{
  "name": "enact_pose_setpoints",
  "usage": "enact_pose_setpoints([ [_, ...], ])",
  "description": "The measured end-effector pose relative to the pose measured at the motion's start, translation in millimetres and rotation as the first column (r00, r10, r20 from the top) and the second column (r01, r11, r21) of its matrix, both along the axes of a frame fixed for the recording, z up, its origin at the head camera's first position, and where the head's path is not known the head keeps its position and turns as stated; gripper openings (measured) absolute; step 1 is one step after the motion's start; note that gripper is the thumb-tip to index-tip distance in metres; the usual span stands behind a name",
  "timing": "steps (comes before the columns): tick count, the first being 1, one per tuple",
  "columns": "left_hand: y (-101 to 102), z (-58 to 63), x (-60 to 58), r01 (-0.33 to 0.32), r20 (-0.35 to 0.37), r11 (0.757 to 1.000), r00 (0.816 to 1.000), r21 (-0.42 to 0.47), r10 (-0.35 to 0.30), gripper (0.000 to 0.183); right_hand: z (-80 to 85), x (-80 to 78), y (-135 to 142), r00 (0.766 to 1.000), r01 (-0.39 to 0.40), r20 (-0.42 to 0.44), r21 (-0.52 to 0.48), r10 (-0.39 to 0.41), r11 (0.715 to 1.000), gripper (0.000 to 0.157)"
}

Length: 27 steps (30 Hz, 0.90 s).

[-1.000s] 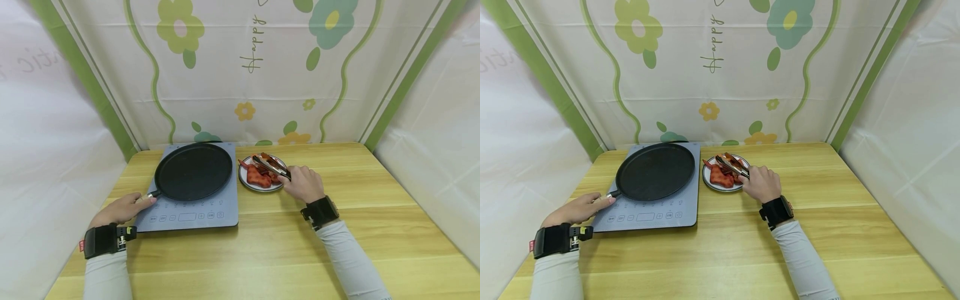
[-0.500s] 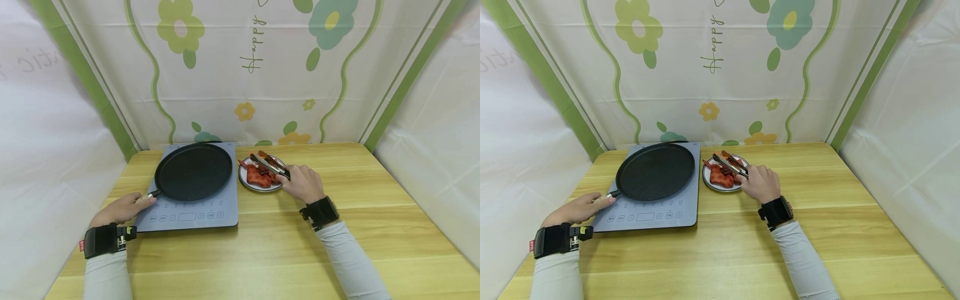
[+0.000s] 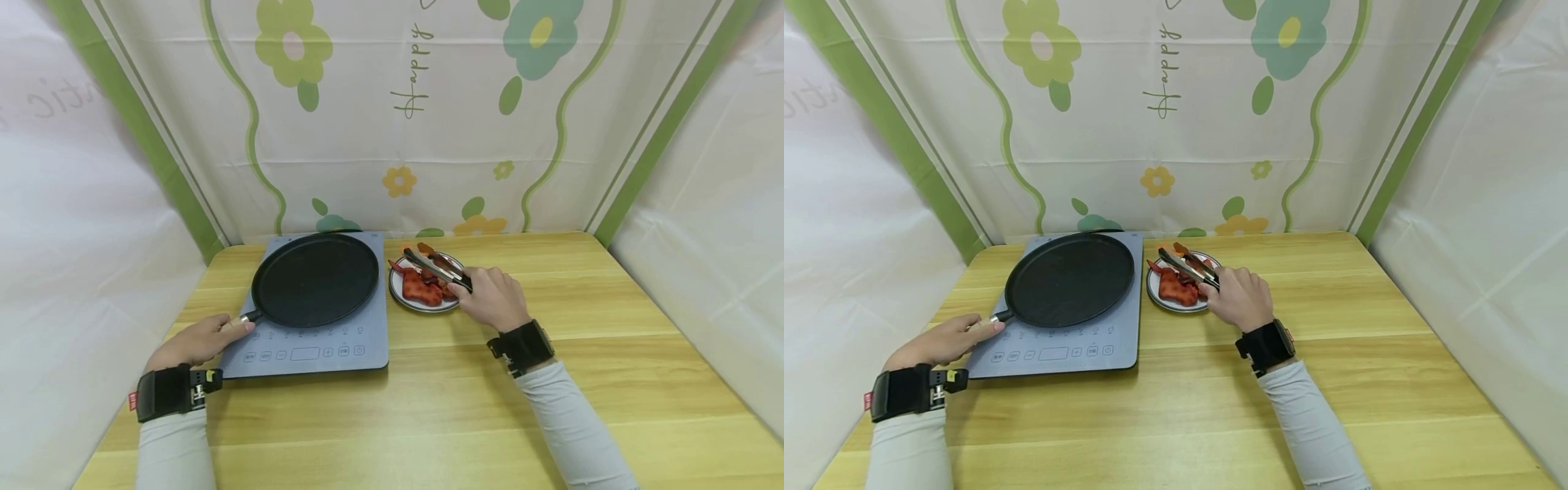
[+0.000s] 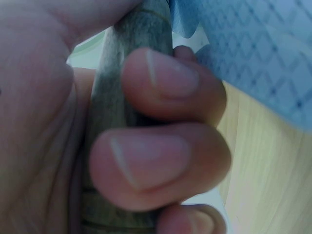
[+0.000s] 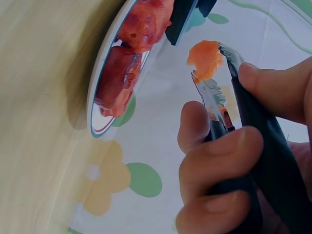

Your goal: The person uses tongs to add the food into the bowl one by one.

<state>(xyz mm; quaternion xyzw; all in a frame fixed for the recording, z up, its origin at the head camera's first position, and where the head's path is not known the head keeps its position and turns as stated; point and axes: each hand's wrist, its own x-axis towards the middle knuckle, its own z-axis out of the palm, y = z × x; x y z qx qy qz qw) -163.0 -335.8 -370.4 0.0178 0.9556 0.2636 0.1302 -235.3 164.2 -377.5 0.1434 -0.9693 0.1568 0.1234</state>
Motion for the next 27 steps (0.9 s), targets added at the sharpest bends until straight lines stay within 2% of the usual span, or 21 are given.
enact_pose_setpoints([
  [10,0,-0.5,-0.8,-0.007,0.009,0.999,1.0,-0.035,0.008,0.05,5.0,3.6,-3,1.0,-0.01,-0.017,0.005,0.01,1.0,0.034],
  [23,-1,-0.1,0.0,0.009,-0.008,1.0,1.0,-0.028,-0.01,0.048,8.8,6.8,-10,0.997,-0.026,-0.067,0.009,0.027,1.0,0.033],
  [27,0,0.2,0.3,0.012,-0.012,0.999,1.0,-0.031,-0.013,0.048,10.0,7.6,-12,0.997,-0.031,-0.071,0.01,0.031,0.999,0.038],
])
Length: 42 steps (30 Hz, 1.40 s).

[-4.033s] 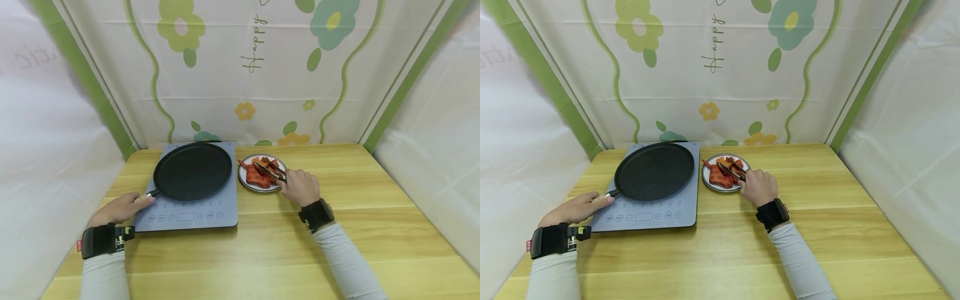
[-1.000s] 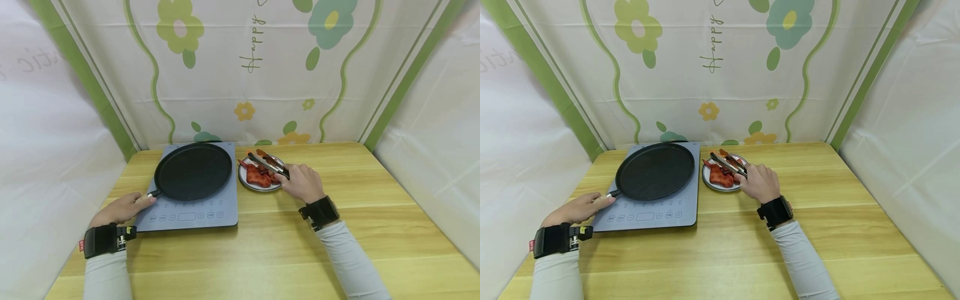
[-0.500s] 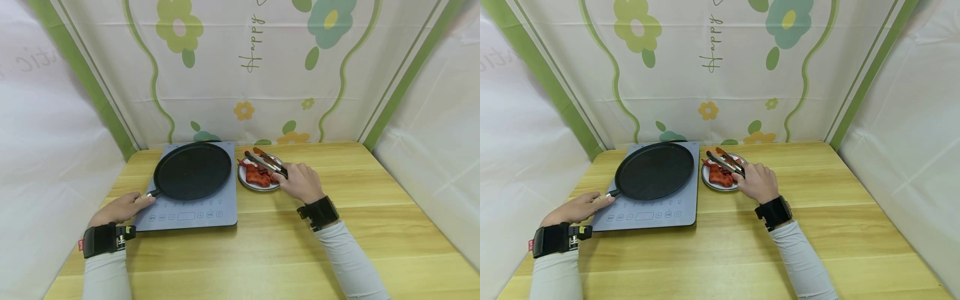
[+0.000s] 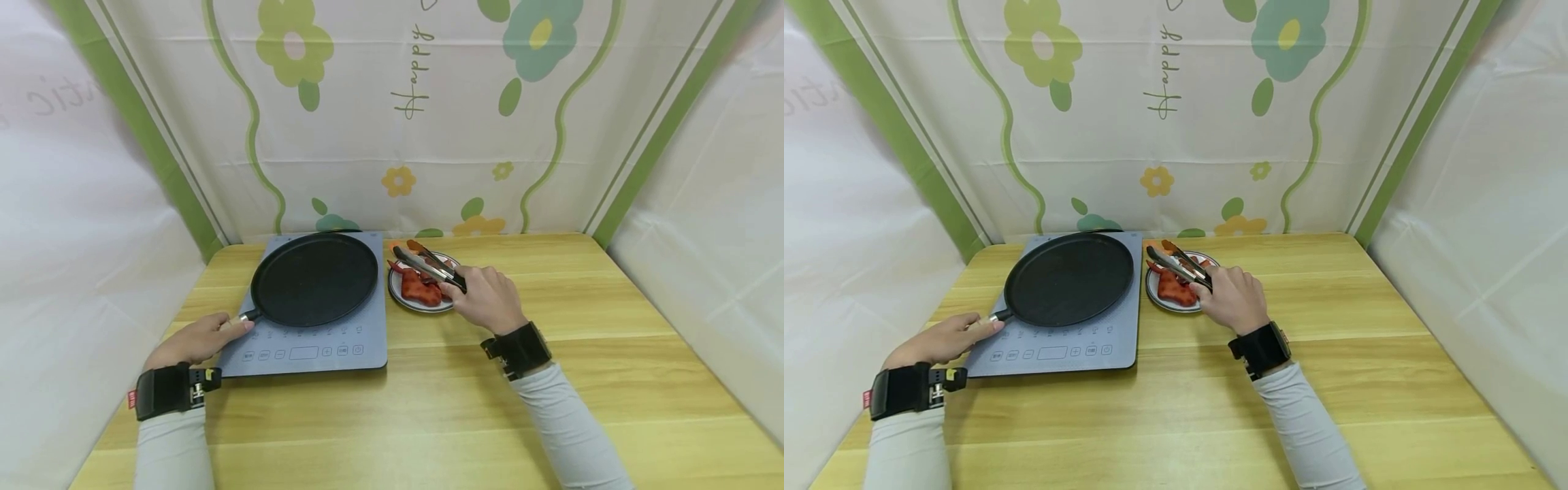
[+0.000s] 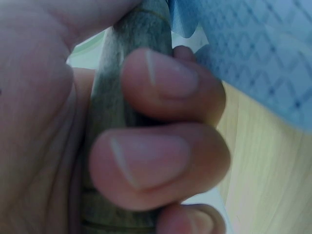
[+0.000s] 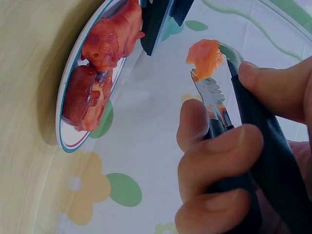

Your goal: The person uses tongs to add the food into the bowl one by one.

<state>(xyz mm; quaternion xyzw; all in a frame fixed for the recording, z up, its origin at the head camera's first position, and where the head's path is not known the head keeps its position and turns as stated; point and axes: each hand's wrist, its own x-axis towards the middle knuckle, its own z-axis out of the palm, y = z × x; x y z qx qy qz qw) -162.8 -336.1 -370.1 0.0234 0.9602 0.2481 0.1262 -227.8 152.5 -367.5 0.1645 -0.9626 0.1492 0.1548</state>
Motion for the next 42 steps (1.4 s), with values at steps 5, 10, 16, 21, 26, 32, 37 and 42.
enact_pose_setpoints([
  [5,-1,-0.4,-0.1,0.004,-0.006,1.0,1.0,-0.001,-0.004,0.048,3.2,2.8,-3,1.0,-0.011,0.011,-0.01,0.011,1.0,0.045],
  [10,-2,-0.6,-0.3,0.007,-0.005,1.0,1.0,-0.008,-0.007,0.048,5.2,5.2,-6,0.999,-0.029,0.012,-0.024,0.029,0.999,0.04],
  [16,-2,-0.3,0.2,0.008,-0.004,1.0,1.0,-0.006,-0.008,0.049,8.0,6.5,-13,0.999,-0.048,-0.003,-0.027,0.048,0.998,0.039],
  [21,-1,0.3,1.0,-0.001,0.003,1.0,1.0,0.01,0.001,0.049,8.3,6.1,-17,0.998,-0.063,-0.014,-0.018,0.063,0.998,0.044],
  [26,-1,-0.1,1.4,-0.002,0.001,1.0,1.0,0.016,0.002,0.049,7.4,6.4,-23,0.996,-0.085,-0.031,-0.025,0.085,0.996,0.037],
  [32,-1,-0.9,0.6,-0.001,-0.001,1.0,1.0,0.009,0.001,0.049,4.6,6.7,-30,0.992,-0.118,-0.051,-0.033,0.116,0.992,0.029],
  [37,-2,-1.8,0.5,-0.014,0.008,1.0,1.0,0.011,0.014,0.05,1.6,6.5,-37,0.986,-0.141,-0.091,-0.006,0.139,0.99,0.029],
  [42,-2,-2.1,0.2,-0.015,0.008,1.0,1.0,0.014,0.015,0.05,-1.8,6.1,-43,0.979,-0.172,-0.106,0.014,0.172,0.985,0.027],
])
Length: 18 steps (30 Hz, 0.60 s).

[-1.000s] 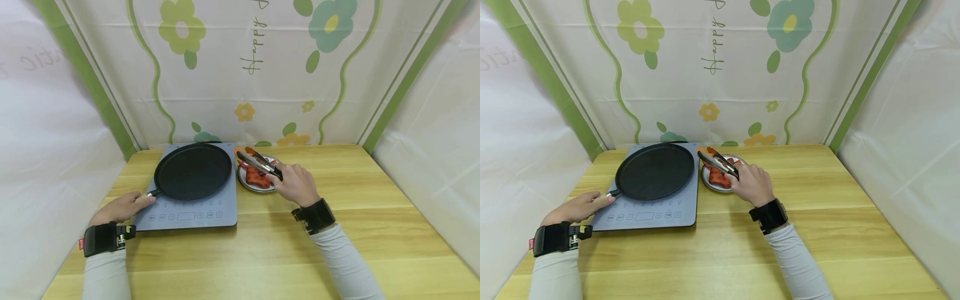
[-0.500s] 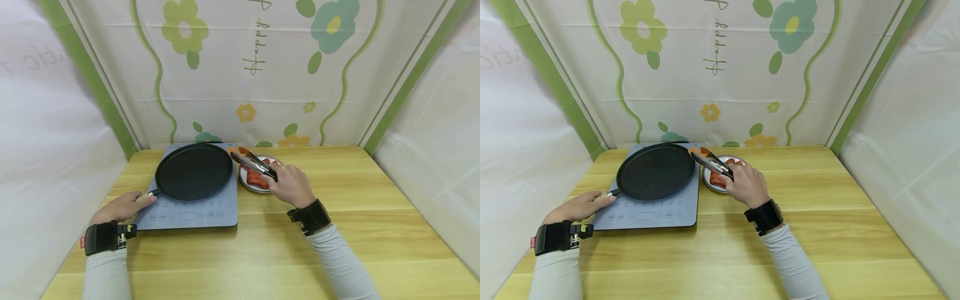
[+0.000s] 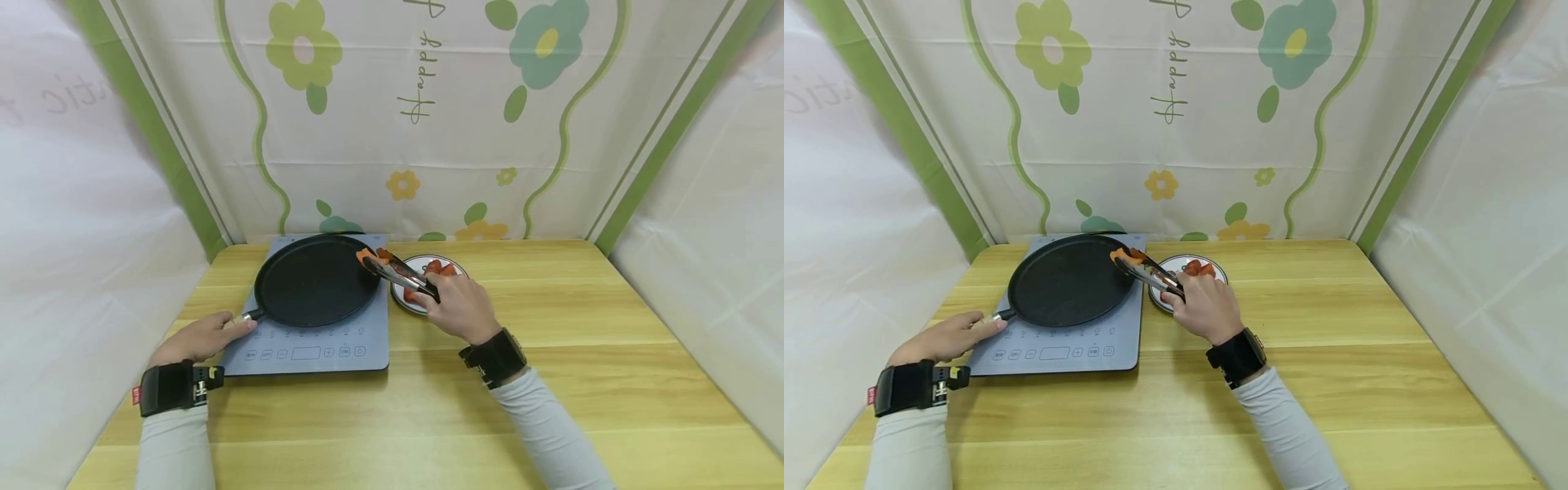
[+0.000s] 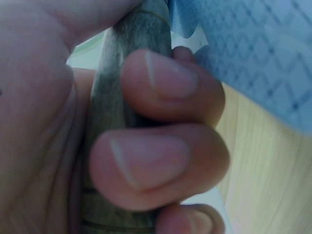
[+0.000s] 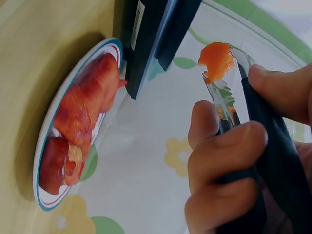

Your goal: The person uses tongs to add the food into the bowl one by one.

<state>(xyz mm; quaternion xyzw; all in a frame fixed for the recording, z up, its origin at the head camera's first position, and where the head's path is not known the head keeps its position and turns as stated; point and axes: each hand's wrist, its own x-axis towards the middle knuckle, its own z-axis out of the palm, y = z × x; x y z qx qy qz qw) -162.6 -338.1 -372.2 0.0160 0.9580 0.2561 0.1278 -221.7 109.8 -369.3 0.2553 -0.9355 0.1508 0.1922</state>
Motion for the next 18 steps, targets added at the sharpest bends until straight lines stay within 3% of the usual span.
enact_pose_setpoints([
  [8,0,0.7,-0.2,0.0,-0.004,1.0,1.0,0.022,0.001,0.05,-7.9,-1.5,-11,1.0,-0.015,0.012,0.025,0.014,1.0,0.039],
  [18,0,0.4,0.1,-0.011,0.003,0.999,1.0,0.03,0.01,0.051,-17.5,-0.9,-20,0.999,-0.023,0.026,0.079,0.021,0.997,0.036],
])
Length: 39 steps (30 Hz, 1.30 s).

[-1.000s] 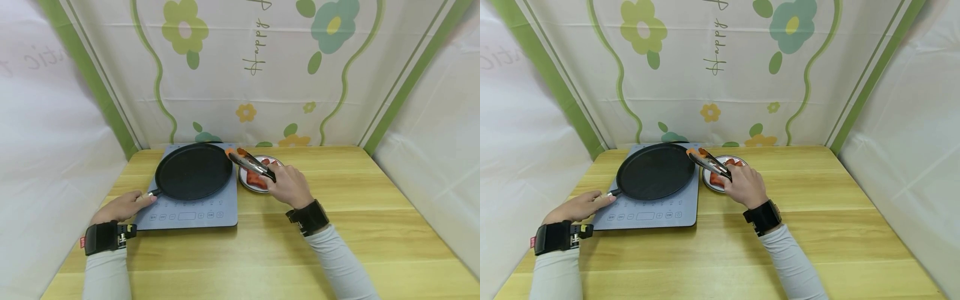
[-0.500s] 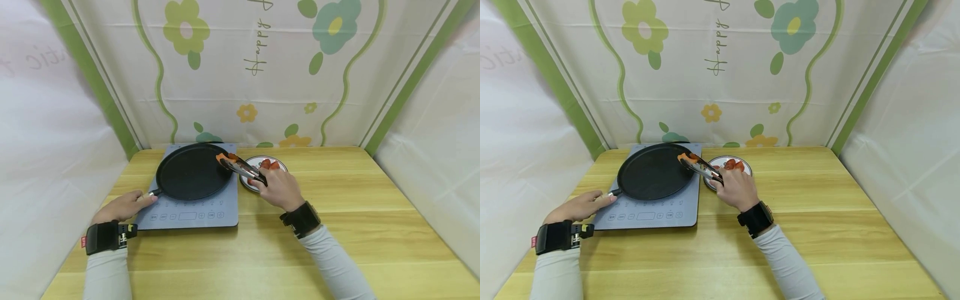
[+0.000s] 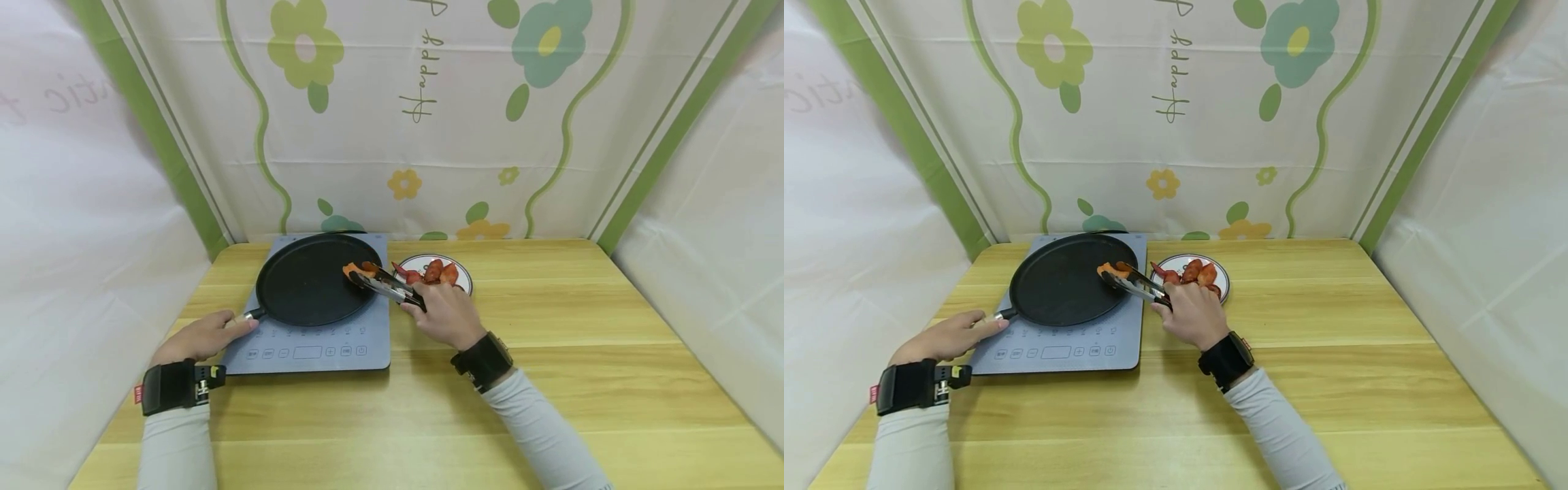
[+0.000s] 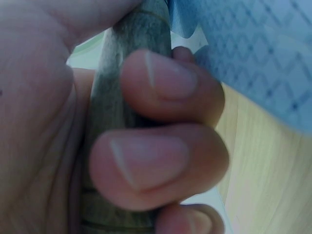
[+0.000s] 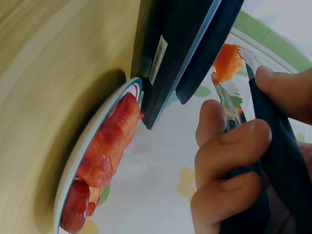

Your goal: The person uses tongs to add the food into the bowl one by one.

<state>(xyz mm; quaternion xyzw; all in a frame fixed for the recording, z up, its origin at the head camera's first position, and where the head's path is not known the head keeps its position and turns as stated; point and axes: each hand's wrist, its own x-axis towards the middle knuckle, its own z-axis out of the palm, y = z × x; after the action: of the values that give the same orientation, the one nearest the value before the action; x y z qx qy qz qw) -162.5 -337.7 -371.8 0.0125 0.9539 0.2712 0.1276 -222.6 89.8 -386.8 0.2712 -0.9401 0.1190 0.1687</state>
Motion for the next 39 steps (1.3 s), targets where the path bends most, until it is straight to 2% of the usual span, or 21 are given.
enact_pose_setpoints([
  [13,1.3,1.1,0.0,-0.002,0.003,1.0,1.0,-0.013,0.002,0.051,-3.9,0.9,-5.3,1.0,-0.016,-0.004,0.018,0.016,1.0,0.034],
  [23,-0.4,-0.8,-0.5,0.0,-0.002,1.0,1.0,-0.005,0.0,0.051,-2.8,1.7,-5.4,1.0,-0.013,-0.009,0.037,0.013,0.999,0.039],
  [39,0.6,-1.3,-0.5,-0.008,0.001,1.0,1.0,-0.01,0.008,0.052,-2.2,1.7,-4.2,0.999,-0.014,0.033,0.02,0.013,1.0,0.037],
])
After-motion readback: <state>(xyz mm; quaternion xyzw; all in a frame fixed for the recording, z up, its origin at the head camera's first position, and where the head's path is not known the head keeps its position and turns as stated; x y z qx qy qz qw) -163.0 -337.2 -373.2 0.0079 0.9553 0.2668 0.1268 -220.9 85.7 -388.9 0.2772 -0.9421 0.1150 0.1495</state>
